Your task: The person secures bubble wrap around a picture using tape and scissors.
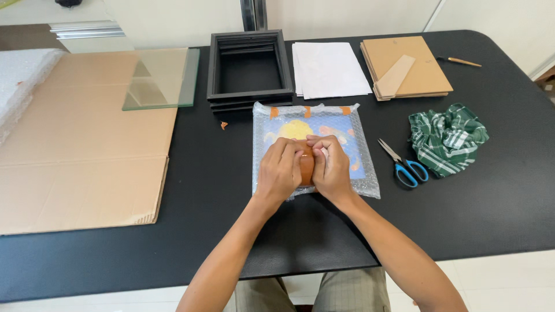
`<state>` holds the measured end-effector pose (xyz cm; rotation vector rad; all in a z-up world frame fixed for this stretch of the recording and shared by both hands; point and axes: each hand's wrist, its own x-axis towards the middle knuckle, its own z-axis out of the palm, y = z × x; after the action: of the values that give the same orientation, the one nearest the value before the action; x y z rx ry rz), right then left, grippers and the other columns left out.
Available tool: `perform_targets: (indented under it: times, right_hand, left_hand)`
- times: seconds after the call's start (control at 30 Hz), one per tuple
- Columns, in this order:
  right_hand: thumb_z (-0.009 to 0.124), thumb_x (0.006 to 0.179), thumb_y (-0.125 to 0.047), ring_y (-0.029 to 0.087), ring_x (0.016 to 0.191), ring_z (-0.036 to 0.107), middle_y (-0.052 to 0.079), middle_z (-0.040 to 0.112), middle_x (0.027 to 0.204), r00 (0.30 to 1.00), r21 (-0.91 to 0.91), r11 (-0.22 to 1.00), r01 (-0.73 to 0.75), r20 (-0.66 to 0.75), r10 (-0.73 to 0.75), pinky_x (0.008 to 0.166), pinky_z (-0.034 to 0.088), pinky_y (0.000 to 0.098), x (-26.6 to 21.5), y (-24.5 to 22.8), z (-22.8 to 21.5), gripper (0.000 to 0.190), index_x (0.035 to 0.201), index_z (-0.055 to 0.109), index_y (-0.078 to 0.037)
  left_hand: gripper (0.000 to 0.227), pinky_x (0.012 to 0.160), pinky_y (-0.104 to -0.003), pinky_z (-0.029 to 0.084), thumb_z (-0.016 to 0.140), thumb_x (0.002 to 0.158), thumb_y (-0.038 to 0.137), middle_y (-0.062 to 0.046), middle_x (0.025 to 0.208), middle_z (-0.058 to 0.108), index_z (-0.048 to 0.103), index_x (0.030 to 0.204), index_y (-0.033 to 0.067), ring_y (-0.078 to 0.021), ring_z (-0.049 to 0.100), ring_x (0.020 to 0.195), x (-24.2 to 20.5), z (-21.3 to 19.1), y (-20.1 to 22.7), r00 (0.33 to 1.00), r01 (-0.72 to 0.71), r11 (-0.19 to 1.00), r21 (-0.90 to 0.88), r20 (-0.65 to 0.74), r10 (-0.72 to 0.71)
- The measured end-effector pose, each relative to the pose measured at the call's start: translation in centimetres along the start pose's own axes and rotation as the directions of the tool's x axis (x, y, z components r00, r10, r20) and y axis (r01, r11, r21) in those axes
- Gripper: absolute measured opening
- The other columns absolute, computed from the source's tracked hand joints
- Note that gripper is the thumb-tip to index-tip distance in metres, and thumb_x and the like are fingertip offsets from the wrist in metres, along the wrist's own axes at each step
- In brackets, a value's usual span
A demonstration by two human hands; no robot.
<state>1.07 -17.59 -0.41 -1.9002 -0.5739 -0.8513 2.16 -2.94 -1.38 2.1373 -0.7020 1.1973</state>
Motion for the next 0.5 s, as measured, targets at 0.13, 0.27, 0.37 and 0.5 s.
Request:
perform_targets:
  times: [0.13, 0.27, 0.37, 0.5]
  right_hand:
    - [0.047, 0.114, -0.023, 0.040, 0.112, 0.074, 0.014, 0.072, 0.099, 0.994, 0.020, 0.997, -0.079, -0.072, 0.081, 0.091, 0.060, 0.0466, -0.2, 0.0, 0.4, 0.027, 0.098, 0.053, -0.002]
    - [0.046, 0.115, -0.025, 0.040, 0.111, 0.074, 0.015, 0.074, 0.100, 0.989, 0.009, 0.991, -0.132, -0.071, 0.133, 0.087, 0.061, 0.0471, 0.0, -0.3, 0.4, 0.029, 0.098, 0.054, -0.002]
    - [0.047, 0.115, -0.022, 0.041, 0.112, 0.073, 0.016, 0.075, 0.101, 0.986, 0.014, 0.990, -0.140, -0.087, 0.141, 0.087, 0.061, 0.0475, 0.0, -0.3, 0.5, 0.027, 0.098, 0.053, -0.002]
    - [0.045, 0.115, -0.025, 0.039, 0.111, 0.074, 0.015, 0.076, 0.100, 0.985, -0.004, 0.990, -0.144, -0.095, 0.143, 0.086, 0.061, 0.0464, 0.2, -1.1, 0.4, 0.029, 0.098, 0.053, -0.002]
  left_hand:
    - [0.025, 0.069, -0.033, 0.059, 0.051, 0.111, 0.022, 0.000, 0.087, 0.057, 0.066, 0.095, 0.0103, -0.0257, 0.069, 0.077, 1.3, -0.9, 0.7, 0.999, 0.039, 0.998, -0.043, 0.003, -0.039]
    - [0.027, 0.070, -0.033, 0.059, 0.049, 0.112, 0.019, -0.003, 0.087, 0.056, 0.065, 0.093, 0.0076, -0.0266, 0.070, 0.076, 1.3, -0.5, 0.3, 1.000, -0.009, 1.000, 0.008, 0.014, 0.009]
    - [0.030, 0.068, -0.034, 0.059, 0.047, 0.112, 0.020, -0.003, 0.084, 0.056, 0.065, 0.092, 0.0072, -0.0273, 0.068, 0.073, 1.4, -0.2, 0.2, 0.999, -0.037, 0.997, 0.061, 0.025, 0.036]
    - [0.028, 0.069, -0.034, 0.059, 0.047, 0.111, 0.019, -0.002, 0.083, 0.055, 0.065, 0.093, 0.0087, -0.0269, 0.068, 0.072, 1.7, -0.7, 0.3, 0.998, -0.065, 0.996, 0.056, 0.026, 0.063]
